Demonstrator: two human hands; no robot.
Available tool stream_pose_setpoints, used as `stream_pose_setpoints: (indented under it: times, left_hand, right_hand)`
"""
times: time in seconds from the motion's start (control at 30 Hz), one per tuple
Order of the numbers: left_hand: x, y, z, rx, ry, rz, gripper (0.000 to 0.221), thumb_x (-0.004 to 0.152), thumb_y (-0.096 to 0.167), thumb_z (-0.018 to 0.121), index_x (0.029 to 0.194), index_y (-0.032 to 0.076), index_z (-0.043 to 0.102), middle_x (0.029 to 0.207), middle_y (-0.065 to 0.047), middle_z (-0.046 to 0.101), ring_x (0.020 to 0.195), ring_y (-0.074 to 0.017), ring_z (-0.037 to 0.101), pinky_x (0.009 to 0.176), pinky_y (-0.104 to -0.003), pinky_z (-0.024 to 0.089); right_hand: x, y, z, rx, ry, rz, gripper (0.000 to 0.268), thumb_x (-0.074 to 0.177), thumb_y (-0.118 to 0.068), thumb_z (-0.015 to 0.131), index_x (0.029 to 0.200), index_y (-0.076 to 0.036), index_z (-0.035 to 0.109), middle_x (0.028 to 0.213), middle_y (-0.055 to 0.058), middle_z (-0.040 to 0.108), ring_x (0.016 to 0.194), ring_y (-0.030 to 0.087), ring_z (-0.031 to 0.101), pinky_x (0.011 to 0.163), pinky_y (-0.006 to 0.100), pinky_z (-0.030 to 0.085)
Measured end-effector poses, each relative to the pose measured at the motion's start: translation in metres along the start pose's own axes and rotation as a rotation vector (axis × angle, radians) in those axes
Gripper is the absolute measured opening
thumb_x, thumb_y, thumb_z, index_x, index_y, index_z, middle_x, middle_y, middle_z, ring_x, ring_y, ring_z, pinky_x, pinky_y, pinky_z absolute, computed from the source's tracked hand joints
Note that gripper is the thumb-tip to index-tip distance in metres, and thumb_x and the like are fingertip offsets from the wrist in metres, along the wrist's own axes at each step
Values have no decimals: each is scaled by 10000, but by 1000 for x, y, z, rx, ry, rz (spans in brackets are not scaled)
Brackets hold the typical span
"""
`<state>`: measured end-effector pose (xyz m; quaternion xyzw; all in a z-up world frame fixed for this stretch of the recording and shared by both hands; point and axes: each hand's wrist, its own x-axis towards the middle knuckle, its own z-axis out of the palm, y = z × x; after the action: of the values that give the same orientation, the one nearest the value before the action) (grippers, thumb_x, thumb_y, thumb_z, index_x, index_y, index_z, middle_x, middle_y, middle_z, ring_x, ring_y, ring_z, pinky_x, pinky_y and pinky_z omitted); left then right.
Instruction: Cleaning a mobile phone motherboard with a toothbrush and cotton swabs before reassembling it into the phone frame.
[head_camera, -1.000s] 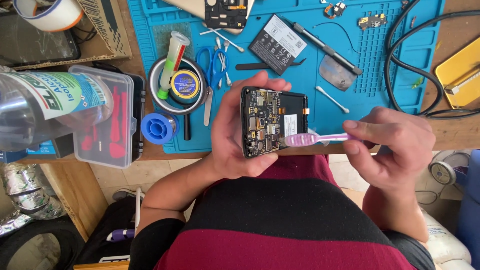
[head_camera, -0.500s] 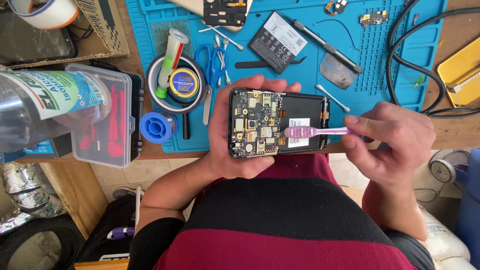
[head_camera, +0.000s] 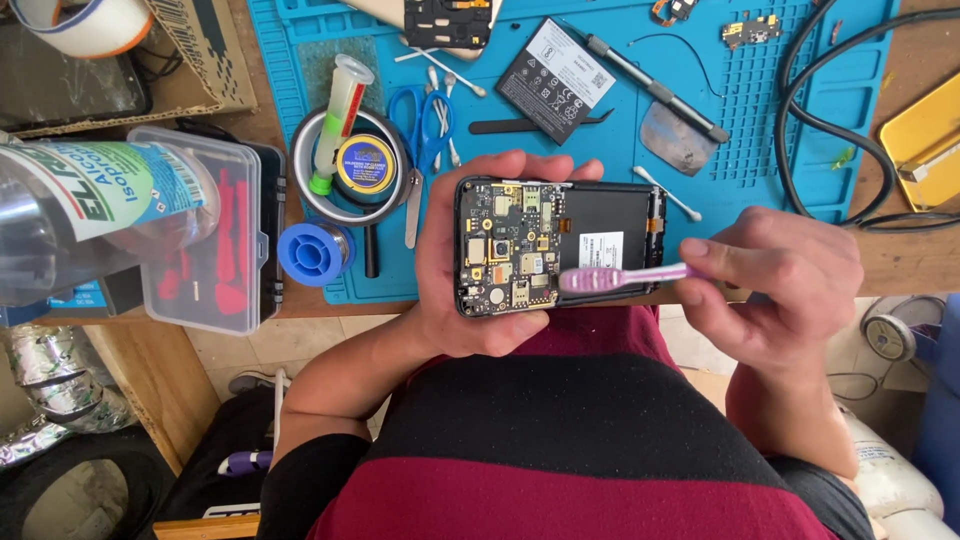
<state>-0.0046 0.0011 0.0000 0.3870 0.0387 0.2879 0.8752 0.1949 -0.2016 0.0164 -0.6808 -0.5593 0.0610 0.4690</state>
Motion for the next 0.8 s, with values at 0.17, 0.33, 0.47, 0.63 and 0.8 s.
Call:
stream_pose_setpoints:
  times: [0.17, 0.33, 0.47, 0.63, 0.8]
  left_hand:
    - [2, -2, 2, -5, 6, 21, 784, 1086, 129, 908, 1737, 79, 472, 1775, -197, 586, 1746, -467, 565, 1586, -766, 439]
    - [1, -1, 2, 5, 4, 18, 782, 1097, 161, 916, 1741, 89, 478, 1770, -197, 588, 1733, -526, 569, 1569, -768, 452]
    - [3, -3, 5, -16, 30, 56, 773, 1089, 151, 915, 1726, 71, 484, 1748, -165, 581, 1727, -320, 591, 1596, -771, 414]
    - [3, -3, 1, 30, -17, 24, 782, 1078, 149, 910, 1721, 86, 470, 1756, -187, 598, 1730, -452, 580, 1591, -771, 435]
    - [3, -1, -4, 63, -42, 22, 828, 1055, 146, 914, 1741, 70, 456, 1750, -183, 595, 1721, -460, 589, 1581, -742, 460]
  right_hand:
    - [2, -2, 0, 51, -19, -4, 218, 1087, -168, 758, 1053, 39, 697, 782, 148, 684, 616, 306, 640, 586, 404, 444]
    - [3, 0, -2, 39, -21, -8, 220, 1083, -169, 767, 1043, 39, 706, 774, 156, 688, 615, 296, 636, 577, 394, 426]
    - [3, 1, -3, 55, -54, 12, 233, 1098, -219, 730, 1061, 8, 698, 744, 141, 650, 609, 296, 628, 587, 398, 412]
    - [4, -2, -6, 30, -52, 19, 228, 1091, -198, 756, 1060, 23, 711, 748, 139, 655, 614, 295, 626, 582, 395, 421]
    - [-7, 11, -9, 24, 73, 18, 261, 1086, -151, 785, 1062, 97, 707, 801, 199, 669, 624, 321, 588, 610, 424, 431]
